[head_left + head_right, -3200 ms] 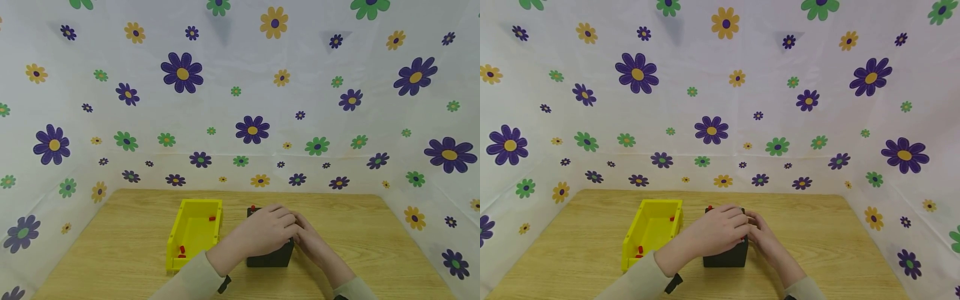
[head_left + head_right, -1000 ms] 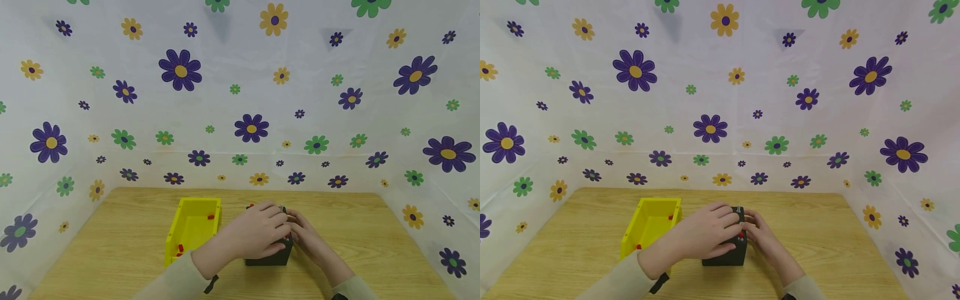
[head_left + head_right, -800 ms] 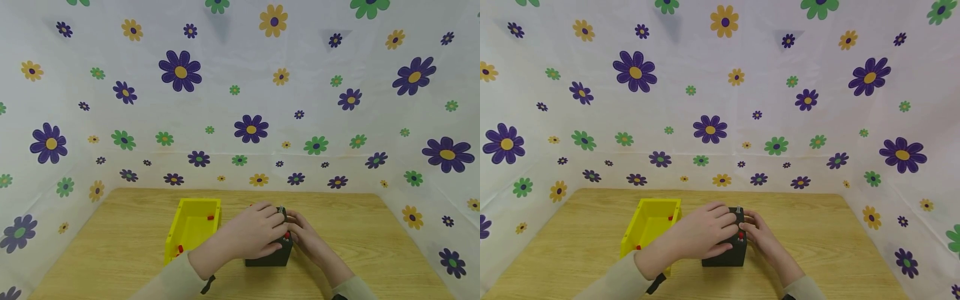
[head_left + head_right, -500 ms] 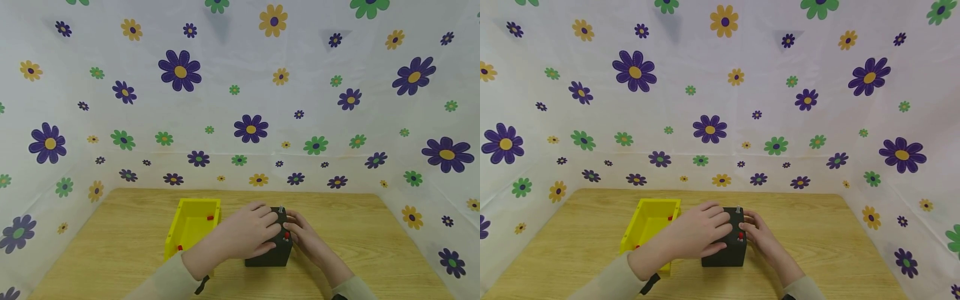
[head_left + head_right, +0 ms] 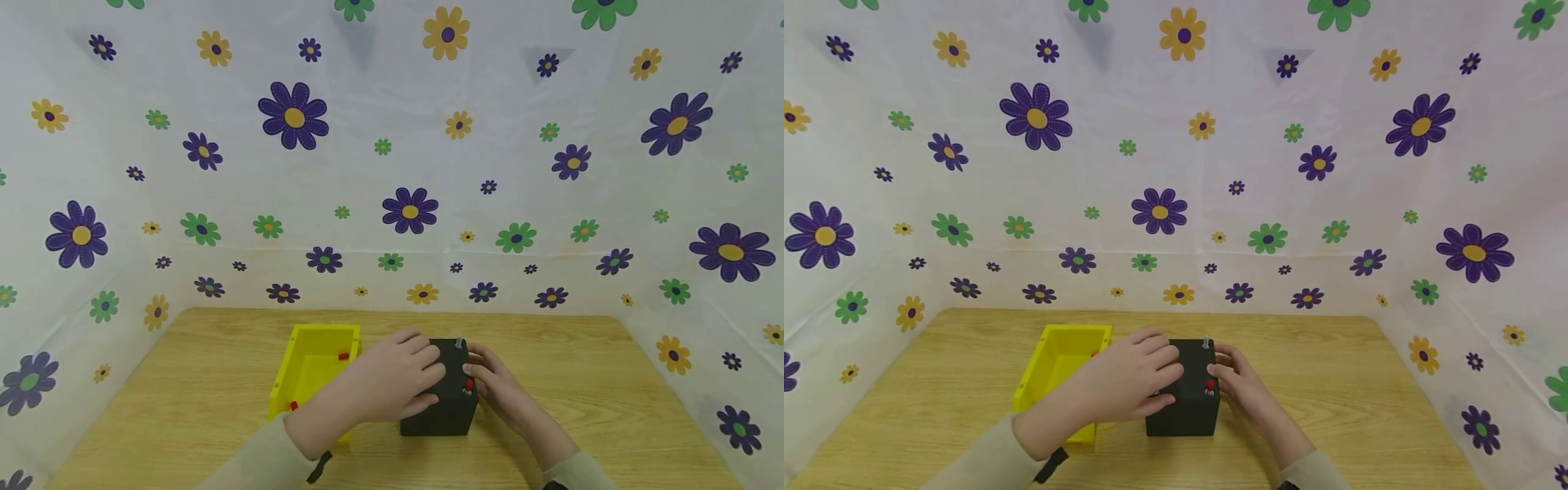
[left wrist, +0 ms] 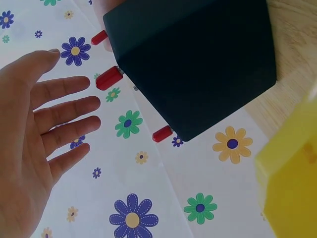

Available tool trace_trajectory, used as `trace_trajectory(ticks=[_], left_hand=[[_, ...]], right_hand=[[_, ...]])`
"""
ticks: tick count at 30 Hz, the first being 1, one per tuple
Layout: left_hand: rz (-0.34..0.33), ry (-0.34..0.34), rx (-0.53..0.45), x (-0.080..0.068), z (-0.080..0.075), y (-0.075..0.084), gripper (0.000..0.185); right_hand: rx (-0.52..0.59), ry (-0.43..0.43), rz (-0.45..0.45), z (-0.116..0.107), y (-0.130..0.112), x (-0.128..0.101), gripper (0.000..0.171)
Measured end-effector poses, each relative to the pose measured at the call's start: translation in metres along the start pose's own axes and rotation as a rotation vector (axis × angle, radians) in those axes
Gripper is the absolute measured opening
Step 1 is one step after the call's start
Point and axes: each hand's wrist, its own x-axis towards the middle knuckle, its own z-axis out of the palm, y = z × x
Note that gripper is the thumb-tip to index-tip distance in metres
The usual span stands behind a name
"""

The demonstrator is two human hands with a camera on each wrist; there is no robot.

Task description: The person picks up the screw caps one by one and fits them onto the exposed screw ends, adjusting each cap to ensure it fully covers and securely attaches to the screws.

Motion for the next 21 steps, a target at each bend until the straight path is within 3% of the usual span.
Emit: trace_trajectory(ticks=[9,21], left_hand=[[-0.049,-0.019,-0.027,-0.009,-0.002,-0.006,0.033],[-0.062,0.043,-0.003,-0.02,-0.001,-0.01,0.031]], right_hand=[[-0.004,0.016,0.017,0.001,-0.001,0.0,0.064],[-0.004,0.025,0.019,0.002,-0.002,-0.001,0.062]])
